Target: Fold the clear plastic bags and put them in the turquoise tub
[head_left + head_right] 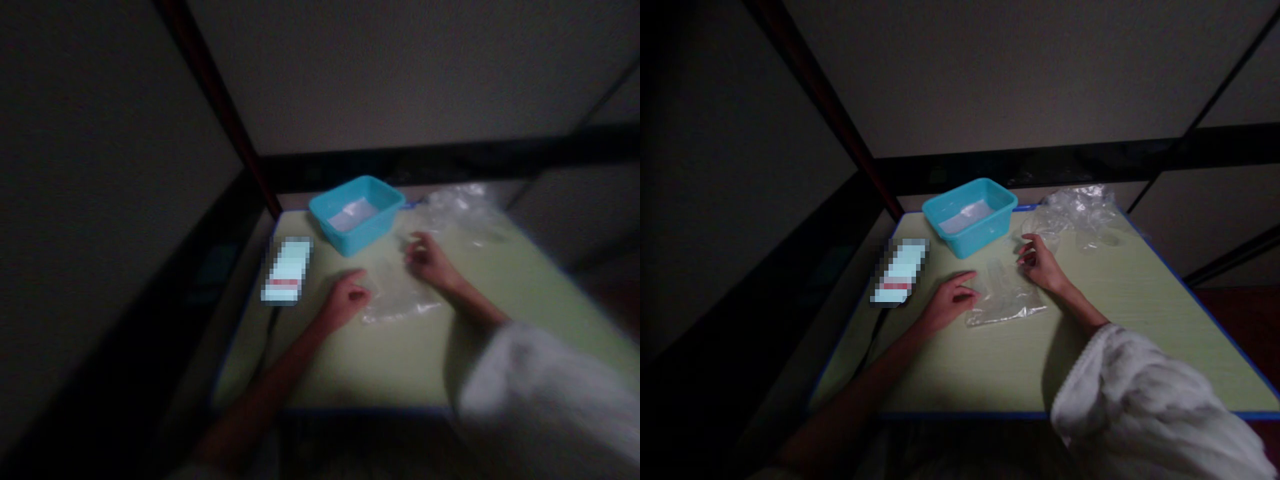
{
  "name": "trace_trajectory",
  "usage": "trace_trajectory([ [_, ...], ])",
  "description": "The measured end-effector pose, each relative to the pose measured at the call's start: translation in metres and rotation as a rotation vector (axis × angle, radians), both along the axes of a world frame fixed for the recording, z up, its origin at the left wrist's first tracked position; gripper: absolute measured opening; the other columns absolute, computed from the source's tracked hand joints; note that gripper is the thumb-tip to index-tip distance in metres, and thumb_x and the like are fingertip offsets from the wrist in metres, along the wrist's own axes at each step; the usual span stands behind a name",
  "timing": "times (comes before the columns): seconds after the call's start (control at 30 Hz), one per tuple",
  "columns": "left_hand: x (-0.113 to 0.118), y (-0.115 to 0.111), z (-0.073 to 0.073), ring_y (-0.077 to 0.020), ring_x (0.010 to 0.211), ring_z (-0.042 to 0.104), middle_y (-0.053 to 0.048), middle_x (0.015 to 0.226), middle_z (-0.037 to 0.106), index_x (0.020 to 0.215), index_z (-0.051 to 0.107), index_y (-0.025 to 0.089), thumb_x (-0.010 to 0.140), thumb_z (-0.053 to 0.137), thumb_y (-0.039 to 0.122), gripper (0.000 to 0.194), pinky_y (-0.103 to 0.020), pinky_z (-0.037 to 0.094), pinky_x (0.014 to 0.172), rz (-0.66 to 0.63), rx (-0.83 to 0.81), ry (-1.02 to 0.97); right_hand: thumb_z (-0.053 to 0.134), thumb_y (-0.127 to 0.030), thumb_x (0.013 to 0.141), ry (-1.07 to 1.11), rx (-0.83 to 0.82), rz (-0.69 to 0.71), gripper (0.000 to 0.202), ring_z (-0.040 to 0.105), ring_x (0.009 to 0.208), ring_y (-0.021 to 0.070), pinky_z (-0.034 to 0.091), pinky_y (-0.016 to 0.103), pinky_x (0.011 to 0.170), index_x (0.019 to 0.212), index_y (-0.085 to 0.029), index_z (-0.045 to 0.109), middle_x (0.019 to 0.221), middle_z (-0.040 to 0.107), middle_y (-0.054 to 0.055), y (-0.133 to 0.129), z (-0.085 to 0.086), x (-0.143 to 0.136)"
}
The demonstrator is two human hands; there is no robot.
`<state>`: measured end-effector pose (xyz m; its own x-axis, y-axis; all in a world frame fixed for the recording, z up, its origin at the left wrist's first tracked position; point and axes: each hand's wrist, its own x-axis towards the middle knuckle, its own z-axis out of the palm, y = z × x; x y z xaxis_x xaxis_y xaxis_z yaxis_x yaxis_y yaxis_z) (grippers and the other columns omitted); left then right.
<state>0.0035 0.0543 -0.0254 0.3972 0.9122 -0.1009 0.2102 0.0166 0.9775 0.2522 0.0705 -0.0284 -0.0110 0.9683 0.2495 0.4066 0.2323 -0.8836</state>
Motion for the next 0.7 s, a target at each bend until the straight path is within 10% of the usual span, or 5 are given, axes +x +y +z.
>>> trace_trajectory([
  [0.27,0.001,-0.002,0.005,-0.0218,0.097,0.063,-0.011,0.124,0.057,0.11,0.063,0.017,0.066,0.062,0.004,0.046,-0.031,0.054,0.08,0.052,0.183,0.067,0.05,-0.013,0.07,-0.177,0.116,-0.065,0.045,0.059,0.093,0.0224,0.051,0.036,0.074,0.114,-0.023,0.046,0.103,0.059,0.008,-0.017,0.023,0.007],
  [0.47,0.0,-0.012,0.014,-0.0233,0.115,0.053,-0.012,0.139,0.042,0.121,0.055,0.016,0.073,0.053,0.005,0.048,-0.039,0.044,0.099,0.102,0.486,0.289,0.039,-0.018,0.087,-0.522,0.138,0.193,0.032,0.06,0.103,0.026,0.047,0.046,0.089,0.115,-0.021,0.055,0.114,0.062,0.012,-0.066,0.042,0.01],
  [0.7,0.012,-0.023,0.023,-0.0239,0.136,0.029,-0.014,0.146,0.034,0.133,0.043,0.012,0.085,0.053,0.026,0.051,-0.037,0.02,0.114,-0.393,0.707,0.499,0.046,-0.04,0.091,-0.823,0.172,0.376,0.062,0.036,0.132,0.028,0.027,0.053,0.108,0.145,-0.021,0.025,0.144,0.039,0.013,-0.104,0.027,0.001],
])
